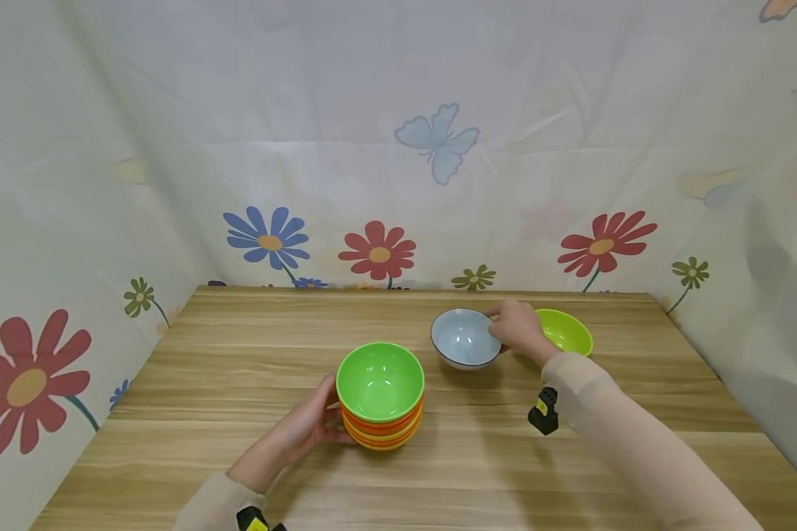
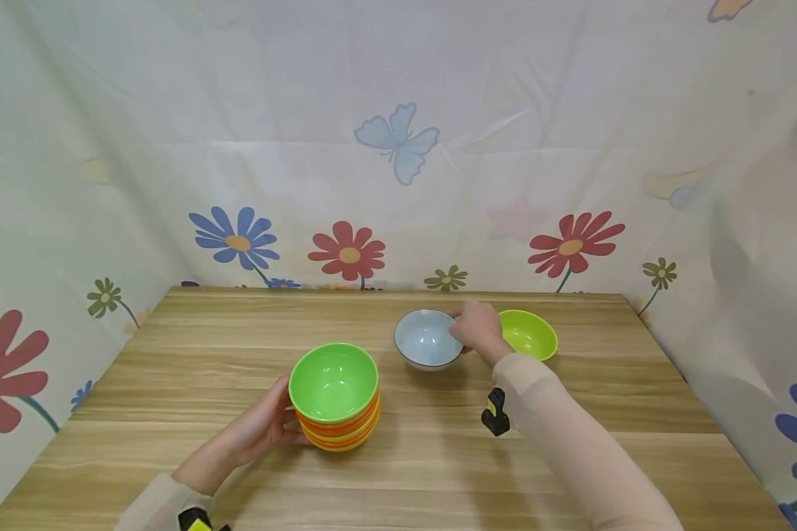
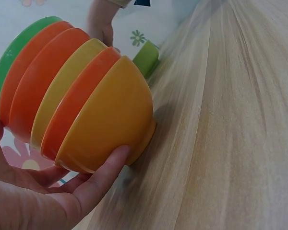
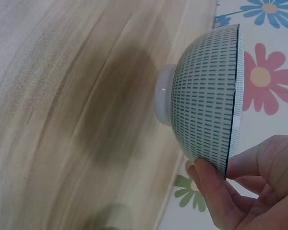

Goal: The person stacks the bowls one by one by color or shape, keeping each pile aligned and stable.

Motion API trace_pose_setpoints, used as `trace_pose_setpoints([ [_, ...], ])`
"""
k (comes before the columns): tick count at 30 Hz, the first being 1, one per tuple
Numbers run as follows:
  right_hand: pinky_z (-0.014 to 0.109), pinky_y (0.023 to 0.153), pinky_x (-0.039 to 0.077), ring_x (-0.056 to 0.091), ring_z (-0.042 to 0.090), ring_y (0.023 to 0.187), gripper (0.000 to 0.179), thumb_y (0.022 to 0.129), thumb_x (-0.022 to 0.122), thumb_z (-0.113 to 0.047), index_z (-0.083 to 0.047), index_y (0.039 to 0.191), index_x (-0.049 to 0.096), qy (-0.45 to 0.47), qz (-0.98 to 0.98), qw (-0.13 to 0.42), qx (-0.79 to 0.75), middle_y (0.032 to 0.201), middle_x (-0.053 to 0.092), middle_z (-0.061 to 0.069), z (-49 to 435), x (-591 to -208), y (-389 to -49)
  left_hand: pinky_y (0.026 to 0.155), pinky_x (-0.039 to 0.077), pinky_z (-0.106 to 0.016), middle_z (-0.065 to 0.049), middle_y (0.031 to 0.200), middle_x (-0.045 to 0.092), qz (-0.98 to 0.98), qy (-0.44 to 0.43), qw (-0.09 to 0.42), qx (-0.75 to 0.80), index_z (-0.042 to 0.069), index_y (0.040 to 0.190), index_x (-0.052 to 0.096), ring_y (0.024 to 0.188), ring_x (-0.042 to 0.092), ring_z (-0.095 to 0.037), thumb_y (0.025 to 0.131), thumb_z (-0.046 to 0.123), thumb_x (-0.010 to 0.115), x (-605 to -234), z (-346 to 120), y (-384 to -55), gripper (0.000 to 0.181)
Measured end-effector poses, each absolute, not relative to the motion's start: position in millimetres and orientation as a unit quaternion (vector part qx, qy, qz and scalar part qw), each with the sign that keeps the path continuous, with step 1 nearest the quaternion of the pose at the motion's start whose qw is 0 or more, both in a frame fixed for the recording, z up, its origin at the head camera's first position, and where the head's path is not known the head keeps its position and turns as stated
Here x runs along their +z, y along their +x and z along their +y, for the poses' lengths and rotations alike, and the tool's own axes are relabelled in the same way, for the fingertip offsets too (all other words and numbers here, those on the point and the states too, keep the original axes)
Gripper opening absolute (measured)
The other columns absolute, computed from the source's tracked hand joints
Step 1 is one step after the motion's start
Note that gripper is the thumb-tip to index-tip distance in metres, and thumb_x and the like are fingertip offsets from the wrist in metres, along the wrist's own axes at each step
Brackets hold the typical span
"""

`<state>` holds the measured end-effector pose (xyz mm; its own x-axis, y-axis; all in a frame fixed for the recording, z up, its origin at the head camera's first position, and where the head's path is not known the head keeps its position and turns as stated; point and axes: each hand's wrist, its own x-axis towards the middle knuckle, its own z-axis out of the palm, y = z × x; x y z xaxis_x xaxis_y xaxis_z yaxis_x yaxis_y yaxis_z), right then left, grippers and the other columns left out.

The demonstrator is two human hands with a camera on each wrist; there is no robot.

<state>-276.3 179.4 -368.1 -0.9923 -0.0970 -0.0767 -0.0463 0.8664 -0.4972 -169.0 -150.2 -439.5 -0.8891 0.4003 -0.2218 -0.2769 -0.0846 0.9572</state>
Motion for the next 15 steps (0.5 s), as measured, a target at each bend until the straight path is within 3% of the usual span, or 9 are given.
trace_pose_setpoints([
  [6,0.025,0.045,0.052,0.062,0.014,0.046,0.037,0.08,0.049,-0.002,0.004,0.114,0.062,-0.066,0.971,0.039,-0.228,0.097,0.065,0.025,176.5,-359.5,-275.0,0.08,0.052,-0.05,-0.025,0.139,0.032,0.637,0.049,0.23,0.734,0.001,0.138,0.03,0.116,0.046,-0.033,0.091,0.059,0.037,-439.4,-149.9,-169.1,0.075],
  [15,0.027,0.047,0.053,0.061,0.013,0.047,0.038,0.08,0.048,-0.001,0.003,0.115,0.062,-0.096,0.965,0.039,-0.241,0.105,0.063,0.027,171.5,-340.3,-274.1,0.08,0.052,-0.05,-0.025,0.138,0.033,0.638,0.049,0.23,0.733,0.001,0.137,0.03,0.115,0.047,-0.033,0.091,0.058,0.036,-439.0,-149.9,-169.0,0.074],
])
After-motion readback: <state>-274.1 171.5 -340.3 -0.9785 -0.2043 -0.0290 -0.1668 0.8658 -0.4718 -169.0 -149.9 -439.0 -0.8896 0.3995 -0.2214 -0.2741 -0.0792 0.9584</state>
